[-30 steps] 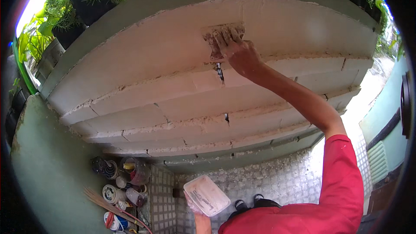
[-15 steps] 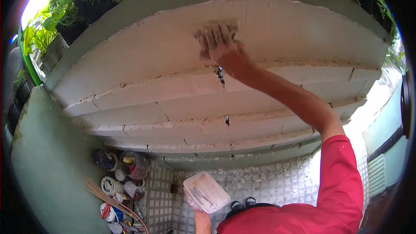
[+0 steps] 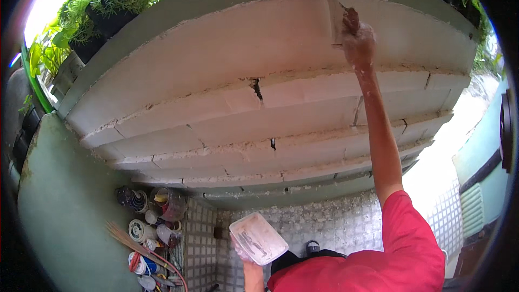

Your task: Repairing a wall by applying putty or plaster to fill cracks.

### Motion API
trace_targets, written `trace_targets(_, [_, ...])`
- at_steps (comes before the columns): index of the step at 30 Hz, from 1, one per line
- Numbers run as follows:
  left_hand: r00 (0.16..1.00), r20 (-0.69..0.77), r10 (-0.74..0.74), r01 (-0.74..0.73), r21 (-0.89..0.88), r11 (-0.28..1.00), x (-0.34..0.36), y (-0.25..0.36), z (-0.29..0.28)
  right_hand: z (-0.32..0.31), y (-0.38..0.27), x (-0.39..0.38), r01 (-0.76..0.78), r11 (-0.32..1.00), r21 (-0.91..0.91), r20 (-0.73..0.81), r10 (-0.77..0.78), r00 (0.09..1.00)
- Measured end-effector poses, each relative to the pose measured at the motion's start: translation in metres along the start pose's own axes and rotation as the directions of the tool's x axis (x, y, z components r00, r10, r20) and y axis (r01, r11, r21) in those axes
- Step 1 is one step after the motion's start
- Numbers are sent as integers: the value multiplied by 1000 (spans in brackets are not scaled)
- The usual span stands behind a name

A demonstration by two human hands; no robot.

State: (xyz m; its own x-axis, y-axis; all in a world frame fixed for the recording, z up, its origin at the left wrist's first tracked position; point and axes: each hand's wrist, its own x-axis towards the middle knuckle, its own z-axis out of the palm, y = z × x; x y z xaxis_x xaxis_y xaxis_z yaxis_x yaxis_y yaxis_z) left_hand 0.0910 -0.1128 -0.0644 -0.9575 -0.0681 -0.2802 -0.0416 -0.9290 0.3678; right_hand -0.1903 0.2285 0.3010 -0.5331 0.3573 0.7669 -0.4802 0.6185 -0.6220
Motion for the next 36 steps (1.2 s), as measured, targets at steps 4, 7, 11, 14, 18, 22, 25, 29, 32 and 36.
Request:
trace_targets(4, [999,31,-37,37,8,999,11,11,-3,13,-8,2,-114,989,-90,-131,102,986])
trace_targets(7, [997,41,-61,60,25,998,21,31,-6,37,-23,0,6,982,-188,-131,-31,991])
trace_targets(11, [994,60,-91,88,52,995,36,67,-16,72,-43,-16,18,973,-231,-139,-51,989])
trace_targets(14, [992,76,-105,99,81,992,45,100,-28,105,-59,-27,133,958,-254,-178,-181,967])
trace_targets(18, [989,101,-112,101,109,989,54,139,-43,142,-86,-46,183,883,-432,-131,-262,956])
trace_targets(22, [989,115,-92,83,84,993,58,167,-55,177,-112,-59,161,851,-500,92,-132,987])
trace_targets(25, [987,128,-95,84,90,992,62,176,-56,200,-117,-66,254,826,-503,80,-248,965])
trace_targets(29, [967,154,-202,195,59,979,62,173,-47,178,-98,-71,614,498,-612,46,-753,657])
trace_targets(32, [969,146,-198,192,53,980,55,169,-37,148,-93,-52,546,606,-578,247,-507,826])
trace_targets(36, [958,170,-230,222,65,973,50,158,-25,140,-92,-33,506,574,-644,326,-393,860])
